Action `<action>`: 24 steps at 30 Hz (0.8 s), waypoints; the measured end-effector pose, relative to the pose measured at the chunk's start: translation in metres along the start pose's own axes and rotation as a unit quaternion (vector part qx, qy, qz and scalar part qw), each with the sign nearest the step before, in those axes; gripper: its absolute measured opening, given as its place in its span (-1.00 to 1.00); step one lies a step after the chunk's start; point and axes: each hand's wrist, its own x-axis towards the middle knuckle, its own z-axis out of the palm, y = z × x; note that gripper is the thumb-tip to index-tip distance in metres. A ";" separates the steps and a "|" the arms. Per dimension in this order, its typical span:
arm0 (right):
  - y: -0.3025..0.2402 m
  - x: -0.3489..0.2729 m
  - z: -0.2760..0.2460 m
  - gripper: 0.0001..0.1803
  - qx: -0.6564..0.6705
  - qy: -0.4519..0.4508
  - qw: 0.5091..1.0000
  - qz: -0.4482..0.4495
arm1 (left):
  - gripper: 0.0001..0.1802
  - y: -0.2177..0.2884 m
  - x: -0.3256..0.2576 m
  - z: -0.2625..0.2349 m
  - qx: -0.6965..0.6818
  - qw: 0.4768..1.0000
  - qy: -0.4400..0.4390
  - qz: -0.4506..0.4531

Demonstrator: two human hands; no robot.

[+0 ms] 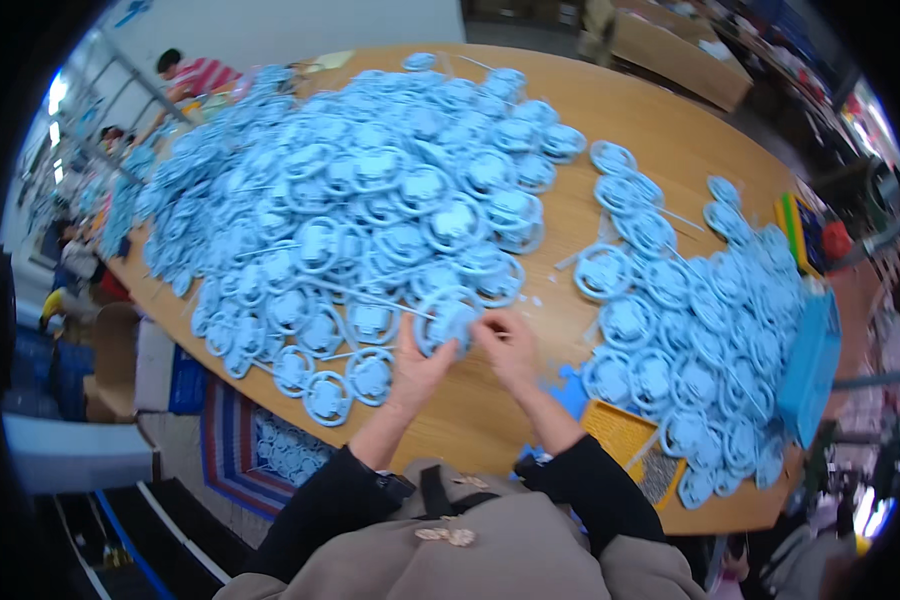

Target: Assembling blue plastic fan components by attaching parts and using an electric screwdriver.

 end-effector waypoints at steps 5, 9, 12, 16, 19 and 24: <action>-0.038 0.001 -0.011 -0.60 0.204 -0.126 0.953 0.185 | -0.36 -0.005 -0.002 -0.023 0.063 0.992 -0.109 0.010; -0.025 -0.002 -0.015 -0.59 0.210 -0.113 0.948 0.212 | -0.28 0.022 -0.006 -0.014 0.209 0.974 -0.088 0.005; -0.018 -0.005 -0.012 -0.57 0.199 -0.108 0.951 0.212 | -0.29 0.019 -0.003 -0.016 0.238 0.966 -0.095 -0.022; -0.002 -0.008 -0.009 -0.45 0.054 -0.162 0.975 0.145 | -0.18 0.015 0.019 -0.047 0.236 0.955 -0.167 -0.059; 0.010 0.022 -0.052 -0.37 -0.346 0.000 0.927 -0.147 | -0.07 0.010 0.089 -0.123 0.430 0.901 -0.016 0.051; -0.005 0.068 -0.142 -0.32 -0.582 0.074 0.799 -0.128 | -0.19 0.117 0.214 -0.149 0.222 0.975 -0.010 0.003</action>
